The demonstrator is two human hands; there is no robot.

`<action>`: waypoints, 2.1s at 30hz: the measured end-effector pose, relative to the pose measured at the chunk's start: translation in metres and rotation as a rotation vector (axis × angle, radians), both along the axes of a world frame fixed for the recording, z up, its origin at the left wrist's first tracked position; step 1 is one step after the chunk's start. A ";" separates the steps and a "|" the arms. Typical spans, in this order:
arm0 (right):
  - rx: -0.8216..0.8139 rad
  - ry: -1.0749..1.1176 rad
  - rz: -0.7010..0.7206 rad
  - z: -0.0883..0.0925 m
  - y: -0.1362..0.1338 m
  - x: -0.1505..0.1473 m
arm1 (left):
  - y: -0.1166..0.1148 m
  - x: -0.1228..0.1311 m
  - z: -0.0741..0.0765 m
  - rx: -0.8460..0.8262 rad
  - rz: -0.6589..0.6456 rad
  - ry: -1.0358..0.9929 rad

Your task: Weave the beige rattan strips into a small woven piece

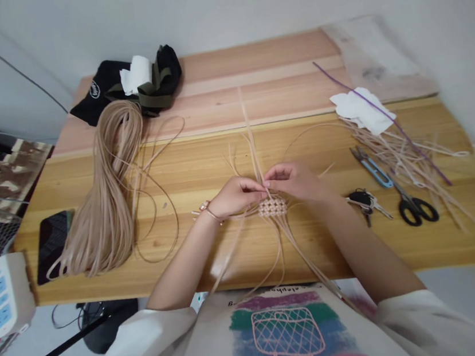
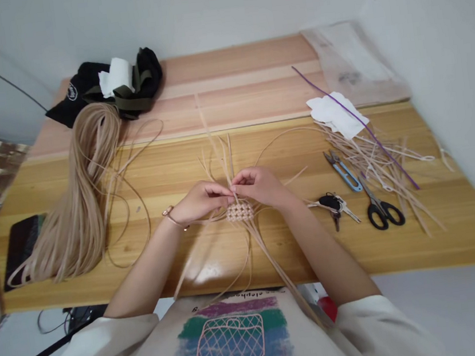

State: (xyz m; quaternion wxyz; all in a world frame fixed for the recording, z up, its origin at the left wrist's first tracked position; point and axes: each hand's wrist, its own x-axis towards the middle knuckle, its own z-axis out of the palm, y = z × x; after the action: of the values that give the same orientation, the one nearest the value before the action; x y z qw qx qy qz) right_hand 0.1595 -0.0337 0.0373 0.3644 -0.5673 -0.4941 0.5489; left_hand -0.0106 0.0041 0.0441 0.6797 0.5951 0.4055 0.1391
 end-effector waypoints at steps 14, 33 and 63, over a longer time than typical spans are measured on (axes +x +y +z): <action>-0.001 -0.035 -0.043 -0.011 -0.003 -0.004 | -0.005 0.004 -0.007 -0.055 -0.044 -0.018; -0.014 -0.081 -0.050 -0.012 -0.006 -0.013 | 0.003 0.008 -0.001 -0.196 -0.115 0.089; 0.489 -1.207 0.127 0.016 -0.066 -0.014 | -0.009 0.003 -0.008 -0.224 0.020 -0.066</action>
State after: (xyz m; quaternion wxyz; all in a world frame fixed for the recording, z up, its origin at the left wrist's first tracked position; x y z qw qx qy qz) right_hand 0.1455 -0.0995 0.0529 0.1084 -0.6461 -0.7550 0.0263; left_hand -0.0076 -0.0051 0.0357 0.7536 0.5064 0.4018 0.1191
